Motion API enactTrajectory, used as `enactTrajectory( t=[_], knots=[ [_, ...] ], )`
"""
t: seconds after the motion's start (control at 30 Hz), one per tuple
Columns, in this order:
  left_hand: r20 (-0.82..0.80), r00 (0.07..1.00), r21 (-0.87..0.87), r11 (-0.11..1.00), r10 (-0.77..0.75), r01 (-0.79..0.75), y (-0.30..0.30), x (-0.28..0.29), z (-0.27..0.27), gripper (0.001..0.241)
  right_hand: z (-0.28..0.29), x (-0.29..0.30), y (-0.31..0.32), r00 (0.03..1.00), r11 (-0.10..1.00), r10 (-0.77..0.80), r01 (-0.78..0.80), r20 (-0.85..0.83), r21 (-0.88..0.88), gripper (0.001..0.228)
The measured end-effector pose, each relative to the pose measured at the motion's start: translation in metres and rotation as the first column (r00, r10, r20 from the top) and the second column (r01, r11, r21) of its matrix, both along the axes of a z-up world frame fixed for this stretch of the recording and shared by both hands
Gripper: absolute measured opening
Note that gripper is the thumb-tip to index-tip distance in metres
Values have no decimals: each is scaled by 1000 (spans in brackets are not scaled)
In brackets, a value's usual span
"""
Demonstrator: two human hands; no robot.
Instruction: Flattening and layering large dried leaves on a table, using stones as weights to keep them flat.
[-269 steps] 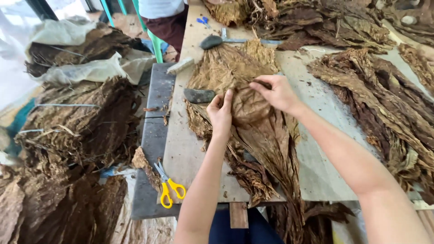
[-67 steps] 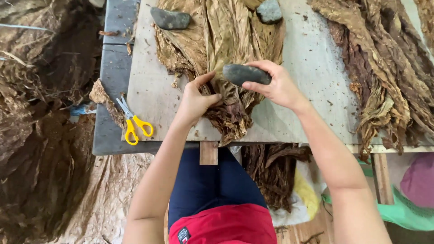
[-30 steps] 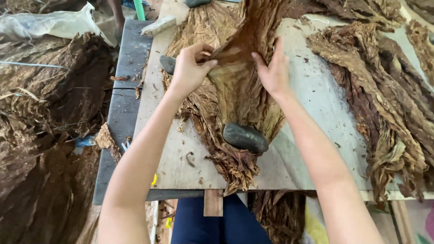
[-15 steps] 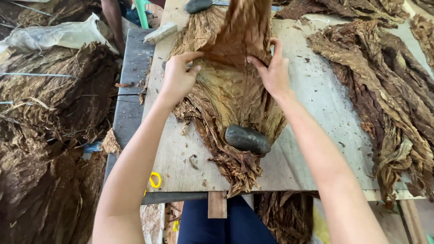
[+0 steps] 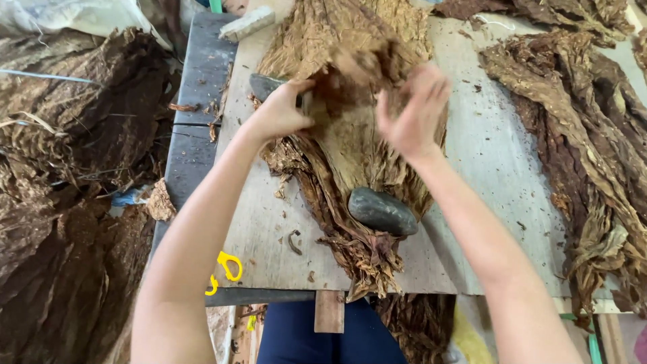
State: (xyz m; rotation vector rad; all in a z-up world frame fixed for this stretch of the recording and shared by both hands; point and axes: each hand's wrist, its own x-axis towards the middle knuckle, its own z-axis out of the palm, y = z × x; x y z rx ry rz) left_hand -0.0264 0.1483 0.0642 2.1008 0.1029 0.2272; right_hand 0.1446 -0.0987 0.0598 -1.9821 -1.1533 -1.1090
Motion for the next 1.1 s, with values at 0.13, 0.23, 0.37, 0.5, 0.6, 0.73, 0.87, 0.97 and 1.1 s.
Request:
enactTrajectory(
  t=[0.13, 0.23, 0.37, 0.5, 0.6, 0.73, 0.87, 0.97, 1.1],
  knots=[
    [13, 1000, -120, 993, 3, -2, 12, 26, -41, 82, -24, -30, 23, 927, 877, 368, -320, 73, -359, 47],
    [4, 1000, -81, 996, 26, -26, 2, 17, -17, 70, -20, -39, 27, 872, 662, 460, -463, -169, -589, 60],
    [270, 955, 195, 965, 120, -176, 28, 5, -3, 52, -26, -37, 33, 870, 469, 325, -488, -370, -736, 68],
    [61, 973, 700, 686, 223, -201, 81, 23, -22, 72, -24, -39, 35, 891, 493, 346, -439, -294, -751, 66],
    [-212, 962, 699, 715, 174, 25, 88, 25, -46, 63, -16, -41, 40, 888, 467, 343, -443, -305, -766, 67],
    [-76, 944, 856, 507, 322, -104, 69, 4, -38, 59, -23, -32, 43, 907, 466, 324, -401, -269, -789, 65],
    [-89, 927, 634, 738, 365, -230, 33, -72, 7, 61, -30, -31, 61, 865, 438, 250, -501, -434, -746, 65],
    [-67, 985, 396, 911, 158, -119, 0, -116, 43, 73, -10, -29, 71, 844, 413, 292, -535, -449, -737, 54],
    [-110, 988, 375, 916, -111, 145, -52, -105, 39, 67, 37, -28, 108, 699, 327, 81, -692, -711, -643, 60]
  ],
)
